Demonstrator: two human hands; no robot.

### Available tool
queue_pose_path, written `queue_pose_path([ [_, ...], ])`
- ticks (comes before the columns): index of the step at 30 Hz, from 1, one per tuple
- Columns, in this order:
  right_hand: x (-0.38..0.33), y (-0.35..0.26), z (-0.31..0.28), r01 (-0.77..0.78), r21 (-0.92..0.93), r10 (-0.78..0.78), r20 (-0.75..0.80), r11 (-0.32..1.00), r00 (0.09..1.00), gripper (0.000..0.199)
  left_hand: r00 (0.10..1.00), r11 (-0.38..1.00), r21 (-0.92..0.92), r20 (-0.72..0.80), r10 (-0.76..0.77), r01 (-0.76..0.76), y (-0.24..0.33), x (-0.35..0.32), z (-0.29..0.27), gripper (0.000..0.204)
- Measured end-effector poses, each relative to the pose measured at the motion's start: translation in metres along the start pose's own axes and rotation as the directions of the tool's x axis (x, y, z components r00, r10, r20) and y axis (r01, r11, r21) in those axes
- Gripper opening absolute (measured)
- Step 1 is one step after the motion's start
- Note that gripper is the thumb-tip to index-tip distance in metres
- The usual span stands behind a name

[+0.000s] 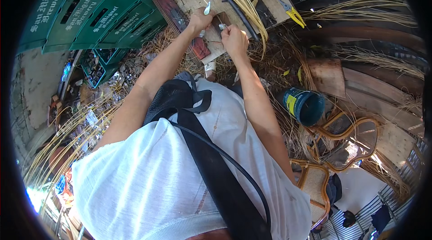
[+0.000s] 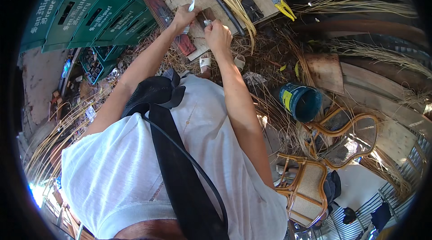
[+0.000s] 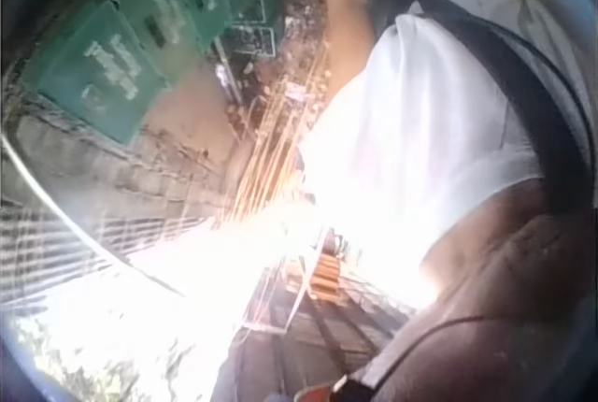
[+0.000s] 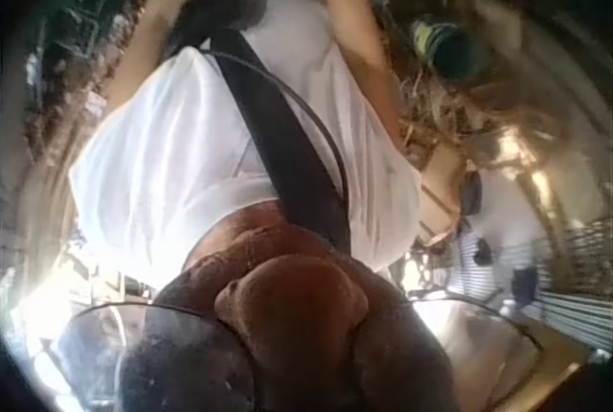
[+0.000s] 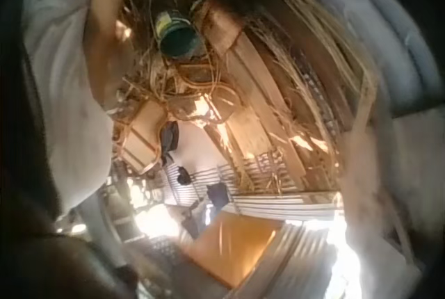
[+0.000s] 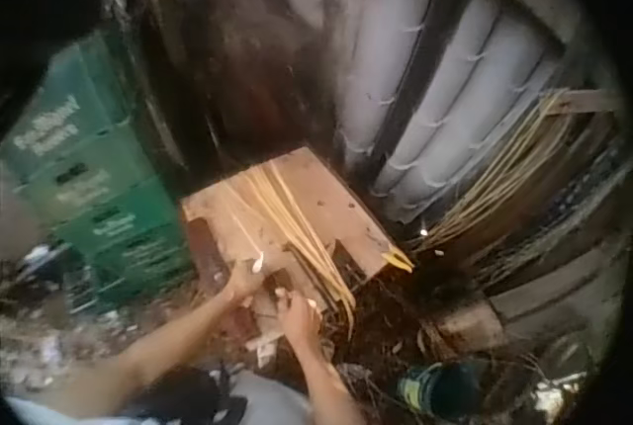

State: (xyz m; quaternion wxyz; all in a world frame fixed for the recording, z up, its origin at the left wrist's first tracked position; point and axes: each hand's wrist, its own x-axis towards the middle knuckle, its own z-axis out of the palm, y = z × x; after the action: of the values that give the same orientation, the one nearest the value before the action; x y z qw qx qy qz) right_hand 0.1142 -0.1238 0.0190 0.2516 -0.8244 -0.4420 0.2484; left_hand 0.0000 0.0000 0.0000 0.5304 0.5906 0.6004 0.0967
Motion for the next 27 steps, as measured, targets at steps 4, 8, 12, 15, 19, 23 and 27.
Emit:
queue_pose_path([
  [4,-0.012,0.01,-0.006,0.024,-0.109,-0.021,0.031,0.994,0.999,0.021,0.95,0.918,0.317,-0.121,0.287,-0.237,-0.002,-0.024,-0.004,0.042],
  [8,-0.026,0.019,0.0,-0.01,-0.149,0.018,0.056,0.989,0.998,0.021,0.902,0.802,0.423,0.11,0.417,-0.422,-0.021,-0.045,0.013,0.036],
  [12,-0.025,0.019,-0.004,0.104,-0.11,-0.099,0.052,0.988,0.994,0.023,0.864,0.644,0.586,0.236,0.444,-0.492,-0.021,-0.047,0.021,0.034],
  [15,-0.023,0.02,-0.003,0.122,-0.167,-0.113,0.061,0.978,0.992,0.024,0.864,0.504,0.716,0.298,0.406,-0.484,-0.021,-0.048,0.029,0.033],
  [19,-0.027,0.014,-0.007,-0.002,-0.088,0.011,0.102,0.996,0.995,0.023,0.873,0.462,0.778,0.219,0.436,-0.426,-0.032,-0.055,0.037,0.032],
  [23,-0.032,0.023,0.006,-0.053,0.049,0.051,0.03,0.997,0.998,0.023,0.934,0.512,0.794,0.188,0.305,-0.327,-0.021,-0.059,0.039,0.036],
  [27,-0.034,0.028,0.003,-0.045,0.102,0.046,-0.008,0.994,0.999,0.021,0.944,0.515,0.793,0.242,0.224,-0.326,-0.008,-0.059,0.037,0.039],
])
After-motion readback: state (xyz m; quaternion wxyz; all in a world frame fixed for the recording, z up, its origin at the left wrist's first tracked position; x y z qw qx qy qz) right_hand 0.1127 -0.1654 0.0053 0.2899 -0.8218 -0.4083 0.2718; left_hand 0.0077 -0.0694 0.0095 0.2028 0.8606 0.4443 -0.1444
